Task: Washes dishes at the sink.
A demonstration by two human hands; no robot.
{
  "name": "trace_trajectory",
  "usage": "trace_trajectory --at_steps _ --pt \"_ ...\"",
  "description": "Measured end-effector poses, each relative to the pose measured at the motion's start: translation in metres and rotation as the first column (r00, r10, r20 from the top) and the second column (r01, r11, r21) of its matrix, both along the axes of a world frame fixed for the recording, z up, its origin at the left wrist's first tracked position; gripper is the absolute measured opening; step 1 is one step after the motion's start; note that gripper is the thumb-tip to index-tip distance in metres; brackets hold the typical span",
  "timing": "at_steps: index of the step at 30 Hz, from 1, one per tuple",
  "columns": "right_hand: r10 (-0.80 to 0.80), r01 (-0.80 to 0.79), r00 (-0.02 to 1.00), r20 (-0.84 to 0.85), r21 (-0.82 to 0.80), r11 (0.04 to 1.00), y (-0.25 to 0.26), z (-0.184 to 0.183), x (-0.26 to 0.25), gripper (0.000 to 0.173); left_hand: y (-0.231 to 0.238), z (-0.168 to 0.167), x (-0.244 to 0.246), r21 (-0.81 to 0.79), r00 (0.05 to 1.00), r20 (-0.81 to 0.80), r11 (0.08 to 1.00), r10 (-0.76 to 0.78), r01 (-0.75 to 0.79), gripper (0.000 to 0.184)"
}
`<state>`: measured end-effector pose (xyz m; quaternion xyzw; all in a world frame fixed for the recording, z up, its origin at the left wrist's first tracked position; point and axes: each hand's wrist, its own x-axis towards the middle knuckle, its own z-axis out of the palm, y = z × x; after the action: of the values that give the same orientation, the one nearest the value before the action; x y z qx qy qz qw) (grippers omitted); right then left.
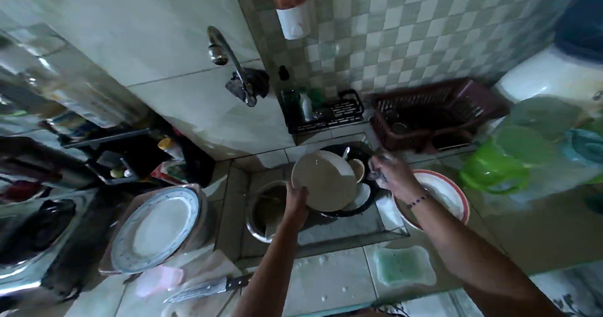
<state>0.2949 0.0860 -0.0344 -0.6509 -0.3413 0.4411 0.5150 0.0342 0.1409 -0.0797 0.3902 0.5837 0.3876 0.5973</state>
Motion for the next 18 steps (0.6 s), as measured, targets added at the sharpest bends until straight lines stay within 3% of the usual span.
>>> trace_trajectory --at_steps 2,4,7,10,12,14,16,18 --pt "0.013 -0.013 0.996 0.085 0.006 1.0 0.009 0.011 -0.029 0.048 -0.027 0.007 -0.004 -0.184 0.981 0.169 0.981 0.098 -0.067 0.057" --pt "0.036 -0.05 0.971 0.234 0.053 0.997 0.019 0.011 -0.059 0.055 -0.047 0.01 -0.007 -0.27 0.951 0.261 0.958 0.168 -0.095 0.04" --pt "0.176 -0.221 0.874 0.454 0.049 0.974 0.029 0.002 -0.096 0.046 -0.068 0.007 -0.015 -0.285 0.905 0.375 0.954 0.202 -0.095 0.031" --pt "0.372 -0.436 0.758 0.536 -0.008 0.9 0.021 -0.021 -0.136 0.046 -0.08 0.007 -0.023 -0.257 0.889 0.413 0.962 0.199 -0.096 0.032" --pt "0.552 -0.605 0.673 0.493 -0.063 0.794 -0.004 -0.029 -0.162 0.06 -0.079 0.001 -0.031 -0.183 0.894 0.424 0.981 0.144 -0.071 0.044" --pt "0.706 -0.734 0.563 0.431 -0.133 0.666 -0.037 -0.015 -0.176 0.063 -0.075 -0.005 -0.043 -0.077 0.913 0.395 0.994 0.097 -0.073 0.055" --pt "0.739 -0.804 0.429 0.519 -0.154 0.575 -0.061 -0.006 -0.168 0.054 -0.074 -0.009 -0.057 -0.061 0.911 0.372 0.984 0.176 -0.165 0.058" --pt "0.62 -0.808 0.265 0.739 -0.18 0.561 -0.064 -0.018 -0.144 0.05 -0.079 -0.01 -0.074 -0.064 0.912 0.373 0.985 0.17 -0.158 0.059"
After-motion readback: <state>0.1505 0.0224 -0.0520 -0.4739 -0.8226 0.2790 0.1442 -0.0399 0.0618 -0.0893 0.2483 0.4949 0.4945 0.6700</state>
